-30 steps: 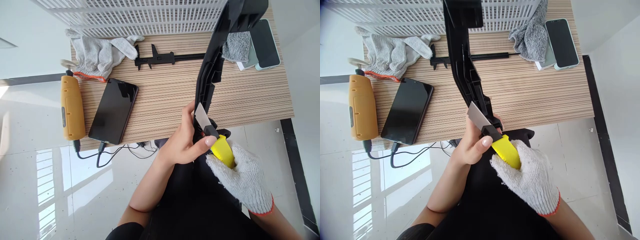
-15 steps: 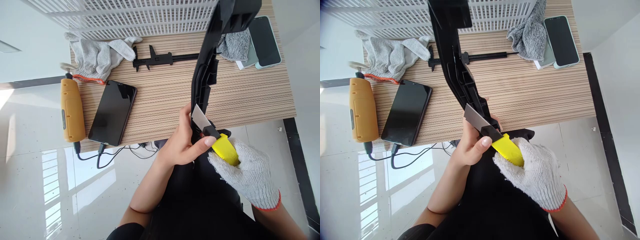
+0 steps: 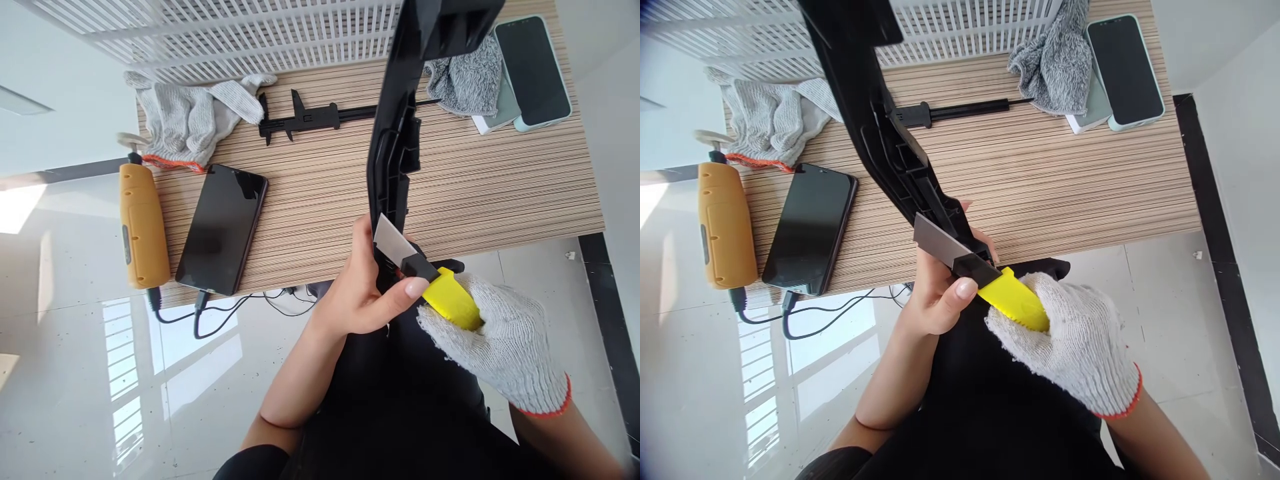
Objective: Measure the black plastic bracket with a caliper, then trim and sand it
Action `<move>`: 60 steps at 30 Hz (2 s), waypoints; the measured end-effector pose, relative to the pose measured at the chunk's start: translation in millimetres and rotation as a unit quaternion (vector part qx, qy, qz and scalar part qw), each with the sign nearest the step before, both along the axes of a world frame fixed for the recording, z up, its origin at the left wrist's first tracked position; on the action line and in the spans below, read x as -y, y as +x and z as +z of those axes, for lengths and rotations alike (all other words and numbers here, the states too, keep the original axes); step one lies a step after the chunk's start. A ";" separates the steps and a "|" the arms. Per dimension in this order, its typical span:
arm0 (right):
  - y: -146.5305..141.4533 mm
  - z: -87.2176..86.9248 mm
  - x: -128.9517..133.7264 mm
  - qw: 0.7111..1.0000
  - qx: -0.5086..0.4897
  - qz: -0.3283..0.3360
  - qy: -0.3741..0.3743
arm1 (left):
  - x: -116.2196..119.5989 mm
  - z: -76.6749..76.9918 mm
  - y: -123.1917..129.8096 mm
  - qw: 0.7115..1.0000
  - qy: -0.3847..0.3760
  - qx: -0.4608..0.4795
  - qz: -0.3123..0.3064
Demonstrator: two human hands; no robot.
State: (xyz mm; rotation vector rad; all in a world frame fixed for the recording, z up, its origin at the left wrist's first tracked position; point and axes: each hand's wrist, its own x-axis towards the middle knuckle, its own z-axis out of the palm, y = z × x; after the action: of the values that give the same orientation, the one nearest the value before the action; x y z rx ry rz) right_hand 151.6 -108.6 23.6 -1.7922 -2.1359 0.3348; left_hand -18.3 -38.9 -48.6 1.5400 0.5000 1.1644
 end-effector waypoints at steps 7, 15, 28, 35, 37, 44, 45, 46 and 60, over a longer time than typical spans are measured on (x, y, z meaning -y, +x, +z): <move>10.7 -4.8 -6.8 0.997 0.009 0.034 0.062 | 1.0 -0.8 0.9 1.000 -0.001 -0.014 0.002; 23.2 -11.2 -12.1 0.994 0.038 0.059 0.084 | 1.6 0.3 2.4 1.000 -0.014 -0.016 0.011; 18.6 -6.7 -16.5 0.994 0.049 0.048 0.084 | -0.7 -5.3 -0.1 0.999 -0.002 -0.040 0.032; 15.4 -1.8 -12.1 0.996 0.061 0.031 0.053 | -1.1 -12.6 -2.8 0.999 0.003 -0.037 0.034; 14.4 -0.4 -9.4 0.995 0.076 0.026 0.054 | -1.4 -13.4 -3.4 0.998 0.004 -0.047 0.047; 8.8 7.0 -5.3 0.994 0.098 0.008 0.054 | -2.3 -12.8 -3.4 0.996 0.005 -0.062 0.059; 8.2 7.6 -5.5 0.993 0.101 0.010 0.058 | -2.2 -12.8 -3.4 0.996 0.004 -0.061 0.060; 7.6 8.0 -5.9 0.993 0.104 0.011 0.053 | -2.1 -12.9 -3.3 0.996 0.003 -0.060 0.061; 6.8 11.9 -5.3 0.995 0.082 0.010 0.049 | 3.1 -15.0 -0.9 0.995 -0.013 -0.050 0.081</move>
State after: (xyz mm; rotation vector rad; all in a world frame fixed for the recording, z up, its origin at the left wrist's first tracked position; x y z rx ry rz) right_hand 158.4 -103.3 35.5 -1.7999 -2.2393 0.0881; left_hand -19.2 -42.0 -63.6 1.5631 0.7164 1.2024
